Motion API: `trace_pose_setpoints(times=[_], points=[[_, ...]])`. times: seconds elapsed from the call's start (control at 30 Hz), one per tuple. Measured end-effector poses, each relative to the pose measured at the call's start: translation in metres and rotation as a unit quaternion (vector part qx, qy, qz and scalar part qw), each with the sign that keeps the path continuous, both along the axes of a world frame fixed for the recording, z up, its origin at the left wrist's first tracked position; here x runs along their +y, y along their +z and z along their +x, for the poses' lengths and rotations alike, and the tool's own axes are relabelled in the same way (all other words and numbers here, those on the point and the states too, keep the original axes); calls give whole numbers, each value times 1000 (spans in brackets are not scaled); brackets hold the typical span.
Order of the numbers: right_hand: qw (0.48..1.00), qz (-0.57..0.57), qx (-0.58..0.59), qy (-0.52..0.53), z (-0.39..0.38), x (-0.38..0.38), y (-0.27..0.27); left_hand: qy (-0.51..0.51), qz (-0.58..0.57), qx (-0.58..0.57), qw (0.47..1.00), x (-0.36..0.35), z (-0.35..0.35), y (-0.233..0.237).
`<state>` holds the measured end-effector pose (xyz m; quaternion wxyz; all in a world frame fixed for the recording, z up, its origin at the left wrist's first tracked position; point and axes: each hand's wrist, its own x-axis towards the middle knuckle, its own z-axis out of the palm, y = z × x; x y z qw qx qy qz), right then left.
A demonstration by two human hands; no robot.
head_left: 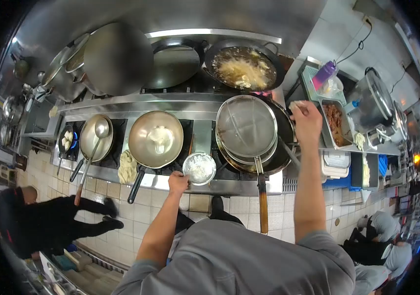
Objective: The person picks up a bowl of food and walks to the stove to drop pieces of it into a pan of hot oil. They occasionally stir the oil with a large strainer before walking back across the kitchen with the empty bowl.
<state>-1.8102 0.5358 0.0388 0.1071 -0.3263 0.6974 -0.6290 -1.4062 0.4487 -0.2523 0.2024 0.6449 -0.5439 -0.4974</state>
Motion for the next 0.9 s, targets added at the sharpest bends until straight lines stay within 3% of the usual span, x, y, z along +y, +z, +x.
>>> trace_pose_setpoints(times=[0.03, 0.1, 0.17, 0.2, 0.27, 0.3, 0.37, 0.43, 0.47, 0.53, 0.57, 0.6, 0.67, 0.9], points=[[999, -19, -1, -30, -7, -18, -6, 12, 51, 62, 997, -1, 0, -9], [999, 6, 26, 21, -25, -65, -27, 28, 94, 124, 987, -3, 3, -12], [930, 90, 353, -45, -40, -114, -54, 37, 106, 184, 976, 1, 6, -9], [931, 83, 353, -42, -43, -135, -60, 32, 93, 188, 977, 4, 10, -2], [946, 163, 277, 28, -39, -173, -70, 40, 92, 199, 975, 14, 22, 17], [946, 159, 279, 36, -37, -189, -72, 44, 97, 210, 972, 19, 32, 28], [982, 120, 126, 67, -39, -210, -80, 33, 106, 206, 972, 33, 58, 61], [990, 43, 126, 52, -37, -218, -80, 56, 136, 300, 943, 50, 90, 85], [994, -48, -14, 100, -17, -208, -59, 66, 145, 309, 938, 58, 108, 101], [981, -124, -108, 100, 21, -187, -35, 96, 136, 351, 921, 74, 148, 136], [980, -163, -41, 104, 54, -171, -29, 109, 129, 386, 907, 79, 176, 146], [980, -150, -94, 88, 100, -154, -6, 112, 120, 414, 896, 84, 207, 147], [977, -174, -84, 89, 170, -130, -3, 160, 82, 425, 887, 91, 274, 159], [973, -135, -97, 162, 382, -96, -40, 305, -49, 370, 876, 136, 529, 143]])
